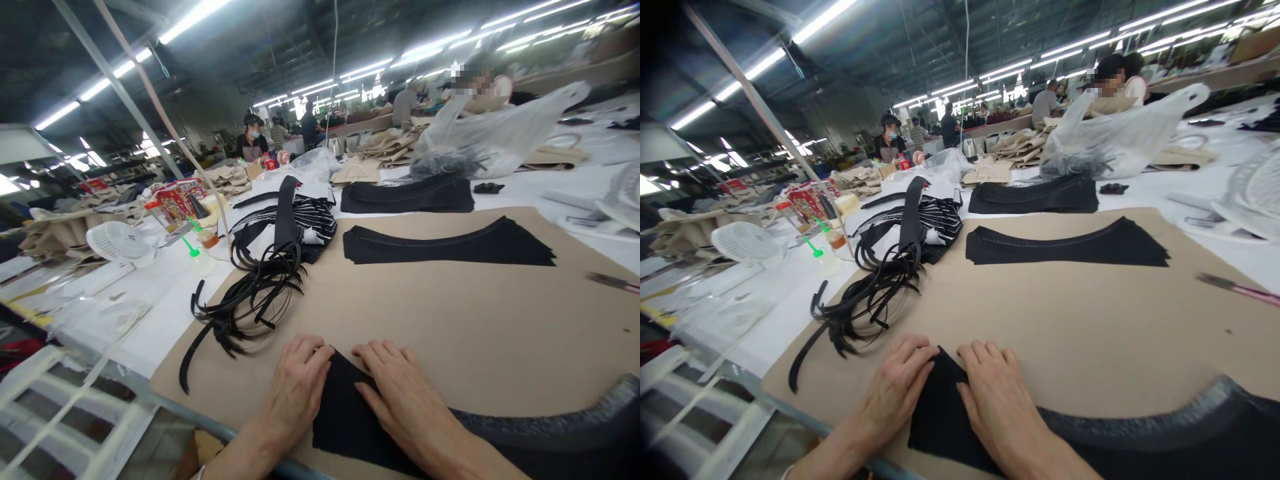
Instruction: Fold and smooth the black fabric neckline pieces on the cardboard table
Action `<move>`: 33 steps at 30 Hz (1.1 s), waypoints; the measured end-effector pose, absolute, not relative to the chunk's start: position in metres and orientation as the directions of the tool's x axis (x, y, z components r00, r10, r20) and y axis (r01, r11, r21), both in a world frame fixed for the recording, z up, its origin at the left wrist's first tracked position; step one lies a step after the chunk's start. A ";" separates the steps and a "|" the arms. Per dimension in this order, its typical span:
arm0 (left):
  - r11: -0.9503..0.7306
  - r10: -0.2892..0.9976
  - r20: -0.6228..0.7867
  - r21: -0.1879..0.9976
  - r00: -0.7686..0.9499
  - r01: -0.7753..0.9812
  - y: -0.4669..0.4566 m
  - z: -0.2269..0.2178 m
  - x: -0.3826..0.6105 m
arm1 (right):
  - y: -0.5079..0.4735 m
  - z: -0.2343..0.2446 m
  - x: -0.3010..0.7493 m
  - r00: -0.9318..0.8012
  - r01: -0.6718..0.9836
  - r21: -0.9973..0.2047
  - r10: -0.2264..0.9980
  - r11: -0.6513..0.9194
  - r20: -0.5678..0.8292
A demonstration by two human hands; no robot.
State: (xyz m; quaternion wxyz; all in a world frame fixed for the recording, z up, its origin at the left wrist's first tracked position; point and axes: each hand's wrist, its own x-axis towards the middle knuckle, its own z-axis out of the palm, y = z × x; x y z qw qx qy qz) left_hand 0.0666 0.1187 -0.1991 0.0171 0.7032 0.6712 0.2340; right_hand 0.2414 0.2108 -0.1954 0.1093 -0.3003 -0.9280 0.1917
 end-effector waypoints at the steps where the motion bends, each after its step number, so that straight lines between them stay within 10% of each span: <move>1: -0.125 0.956 0.293 0.348 0.019 0.929 0.122 -0.199 0.066 | 0.211 -0.196 0.241 -0.795 0.512 -0.422 0.598 0.748 0.097; 33: -0.261 0.965 0.135 0.408 0.226 0.875 0.135 -0.188 0.052 | 0.212 -0.202 0.249 -0.864 0.412 -0.309 0.475 0.857 0.167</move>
